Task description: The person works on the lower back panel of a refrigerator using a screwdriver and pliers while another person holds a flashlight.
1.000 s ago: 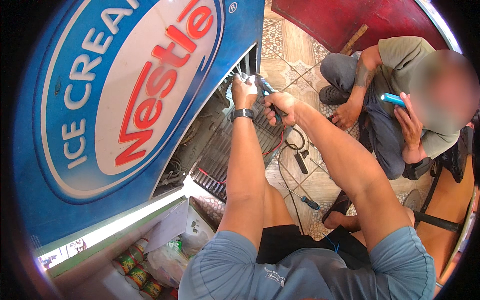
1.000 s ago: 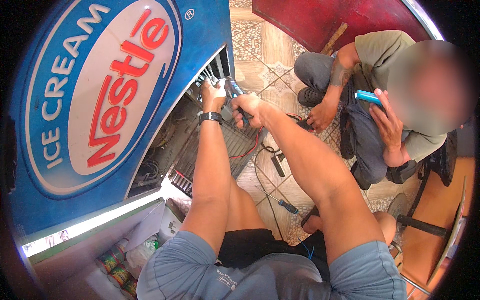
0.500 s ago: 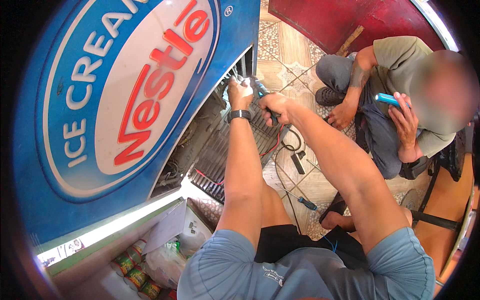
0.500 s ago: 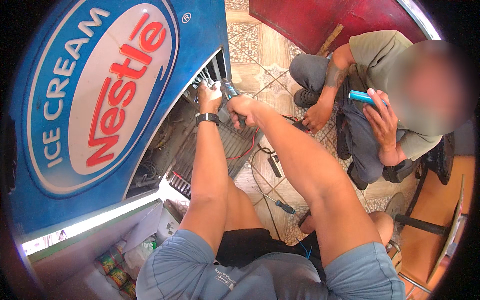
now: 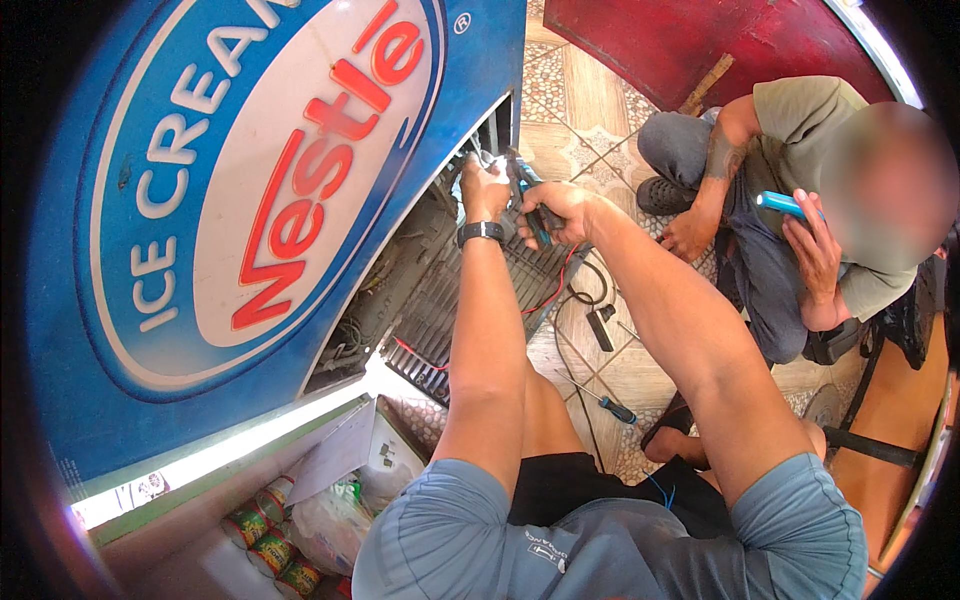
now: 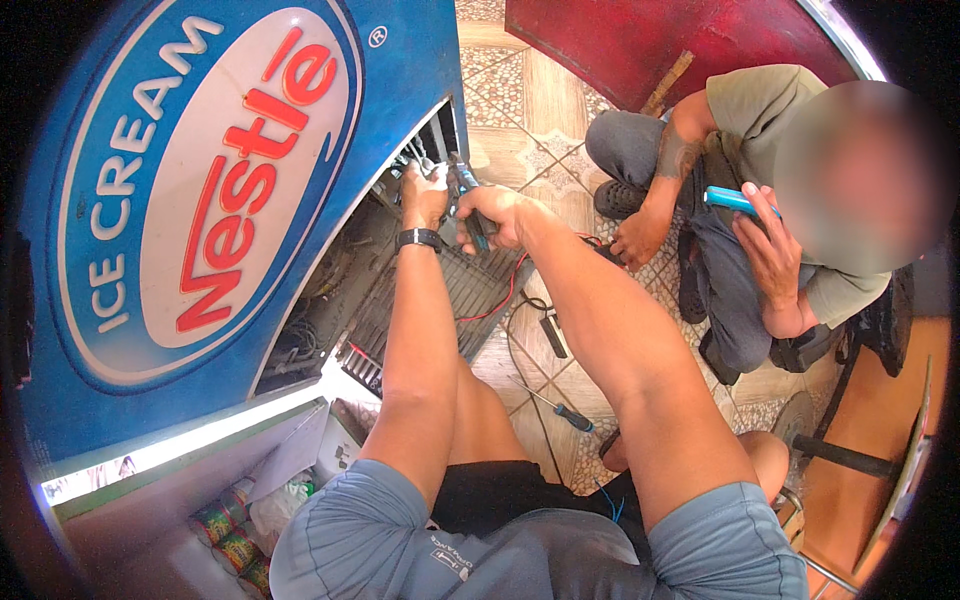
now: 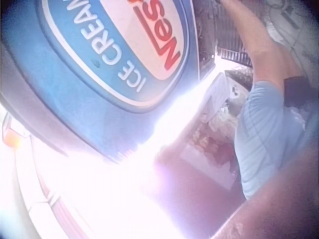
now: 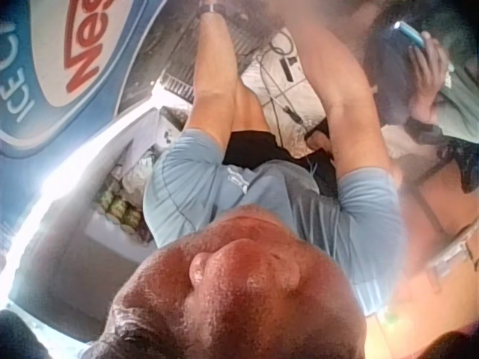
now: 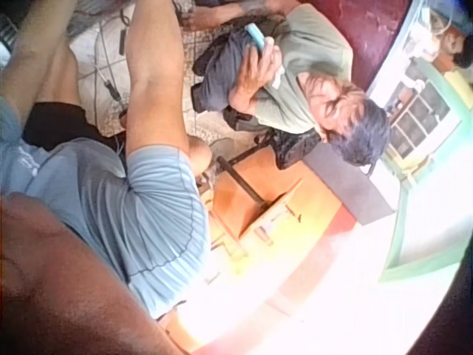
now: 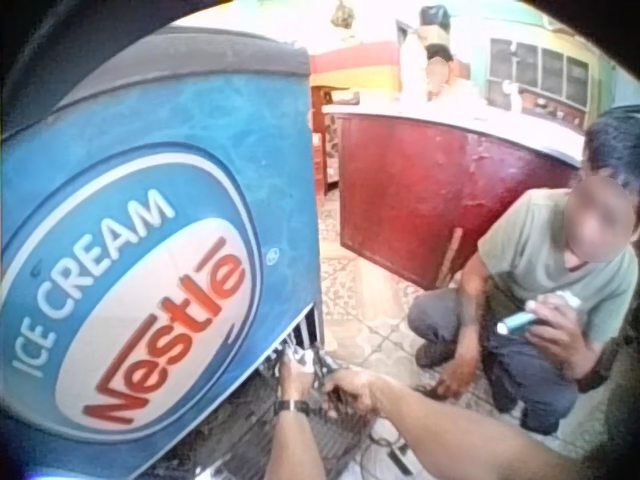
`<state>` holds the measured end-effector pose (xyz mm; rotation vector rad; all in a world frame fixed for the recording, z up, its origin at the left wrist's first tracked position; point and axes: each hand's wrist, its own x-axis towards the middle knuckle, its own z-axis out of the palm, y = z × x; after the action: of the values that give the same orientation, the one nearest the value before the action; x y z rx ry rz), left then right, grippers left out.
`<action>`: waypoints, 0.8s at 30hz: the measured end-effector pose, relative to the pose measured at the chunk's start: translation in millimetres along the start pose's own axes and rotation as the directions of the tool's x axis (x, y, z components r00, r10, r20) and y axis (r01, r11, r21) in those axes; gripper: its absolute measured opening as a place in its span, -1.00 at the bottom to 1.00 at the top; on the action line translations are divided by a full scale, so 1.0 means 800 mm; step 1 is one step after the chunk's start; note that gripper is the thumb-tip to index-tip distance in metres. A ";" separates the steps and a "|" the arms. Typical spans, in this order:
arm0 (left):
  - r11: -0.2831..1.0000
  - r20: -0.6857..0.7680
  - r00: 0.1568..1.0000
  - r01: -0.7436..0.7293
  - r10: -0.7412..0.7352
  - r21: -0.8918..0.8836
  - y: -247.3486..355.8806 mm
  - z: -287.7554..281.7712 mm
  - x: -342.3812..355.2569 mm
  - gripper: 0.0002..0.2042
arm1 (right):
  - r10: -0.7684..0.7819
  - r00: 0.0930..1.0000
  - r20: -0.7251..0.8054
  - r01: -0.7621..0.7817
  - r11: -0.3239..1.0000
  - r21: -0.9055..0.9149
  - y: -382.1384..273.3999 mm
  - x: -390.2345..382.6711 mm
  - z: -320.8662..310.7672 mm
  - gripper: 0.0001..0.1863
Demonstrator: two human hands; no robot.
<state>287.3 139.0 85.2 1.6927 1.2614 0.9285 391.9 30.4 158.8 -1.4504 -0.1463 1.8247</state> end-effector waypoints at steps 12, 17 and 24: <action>0.995 -0.016 0.999 0.034 -0.032 0.094 0.014 -0.002 -0.006 -0.73 | -0.004 1.000 -0.008 0.003 1.000 -0.021 0.022 -0.013 -0.001 -0.87; 0.995 -0.017 0.999 0.035 -0.034 0.097 0.013 -0.002 -0.006 -0.78 | 0.006 1.000 -0.026 -0.007 1.000 -0.022 0.022 -0.019 0.004 -0.93; 0.997 -0.045 0.999 0.028 -0.024 0.073 0.021 -0.001 -0.011 -0.79 | -0.126 0.982 -0.141 0.106 0.984 -0.145 0.031 -0.002 0.017 -0.92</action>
<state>290.7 127.5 100.2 1.7165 1.3581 0.9183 368.2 17.3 151.9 -1.6336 -0.2800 1.6318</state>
